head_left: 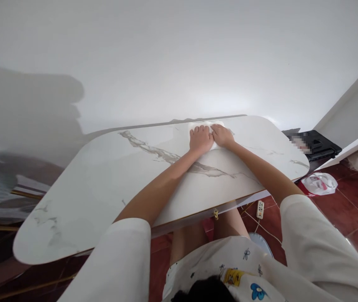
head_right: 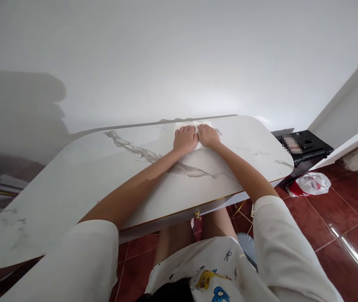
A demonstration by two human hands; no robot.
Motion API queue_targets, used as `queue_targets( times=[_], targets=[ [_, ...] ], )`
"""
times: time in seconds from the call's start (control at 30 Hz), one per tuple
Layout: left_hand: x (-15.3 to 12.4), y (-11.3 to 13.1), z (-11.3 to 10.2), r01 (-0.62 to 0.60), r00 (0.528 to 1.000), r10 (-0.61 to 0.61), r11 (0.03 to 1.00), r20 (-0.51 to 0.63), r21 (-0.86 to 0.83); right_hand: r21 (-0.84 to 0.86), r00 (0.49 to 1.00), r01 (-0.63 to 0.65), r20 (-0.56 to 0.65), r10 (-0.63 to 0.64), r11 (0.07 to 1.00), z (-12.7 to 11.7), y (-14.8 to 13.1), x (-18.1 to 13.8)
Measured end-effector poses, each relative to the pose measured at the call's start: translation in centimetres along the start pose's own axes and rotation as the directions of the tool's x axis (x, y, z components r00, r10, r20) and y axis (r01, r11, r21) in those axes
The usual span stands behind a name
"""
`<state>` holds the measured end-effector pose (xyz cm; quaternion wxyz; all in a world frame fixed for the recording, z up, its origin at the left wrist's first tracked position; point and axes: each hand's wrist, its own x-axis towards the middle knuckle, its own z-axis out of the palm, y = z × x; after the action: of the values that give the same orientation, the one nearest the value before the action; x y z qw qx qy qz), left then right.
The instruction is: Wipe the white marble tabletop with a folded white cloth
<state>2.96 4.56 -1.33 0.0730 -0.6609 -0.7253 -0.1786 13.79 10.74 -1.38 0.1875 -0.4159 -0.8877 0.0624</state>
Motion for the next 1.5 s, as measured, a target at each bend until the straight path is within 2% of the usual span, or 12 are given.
queue_targets(
  times=[0.33,0.47,0.63,0.8,1.1,1.37,1.5],
  targets=[
    [4.0,-1.7,1.0,0.091,0.996,-0.091,0.996,-0.019,-0.010,0.047,0.999,0.018,0.026,-0.020,0.999,0.9,1.3,5.2],
    [5.6,-1.1,1.7,0.101,0.994,-0.102,0.995,-0.033,-0.024,0.067,1.000,0.019,-0.002,-0.019,0.998,1.2,2.9,6.5],
    [7.8,0.3,2.7,0.052,0.998,-0.054,0.996,-0.031,-0.066,0.080,0.999,-0.018,-0.045,0.021,0.997,1.0,5.7,7.3],
    [8.6,0.7,3.0,0.022,0.999,-0.023,0.997,-0.021,-0.075,0.070,0.996,-0.069,-0.056,0.073,0.995,0.7,6.4,7.4],
    [5.5,1.9,2.3,0.006,1.000,-0.007,0.997,-0.021,-0.081,0.043,0.995,-0.090,-0.036,0.092,0.995,0.1,5.6,4.1],
    [0.7,3.5,0.7,-0.032,0.999,0.032,0.997,-0.014,-0.065,-0.008,0.996,-0.087,-0.017,0.087,0.996,-0.9,4.1,-0.7],
    [-2.0,4.4,-0.2,-0.050,0.998,0.051,0.997,0.026,-0.059,-0.031,0.996,-0.092,-0.019,0.092,0.995,-1.4,2.9,-3.7]
  ],
)
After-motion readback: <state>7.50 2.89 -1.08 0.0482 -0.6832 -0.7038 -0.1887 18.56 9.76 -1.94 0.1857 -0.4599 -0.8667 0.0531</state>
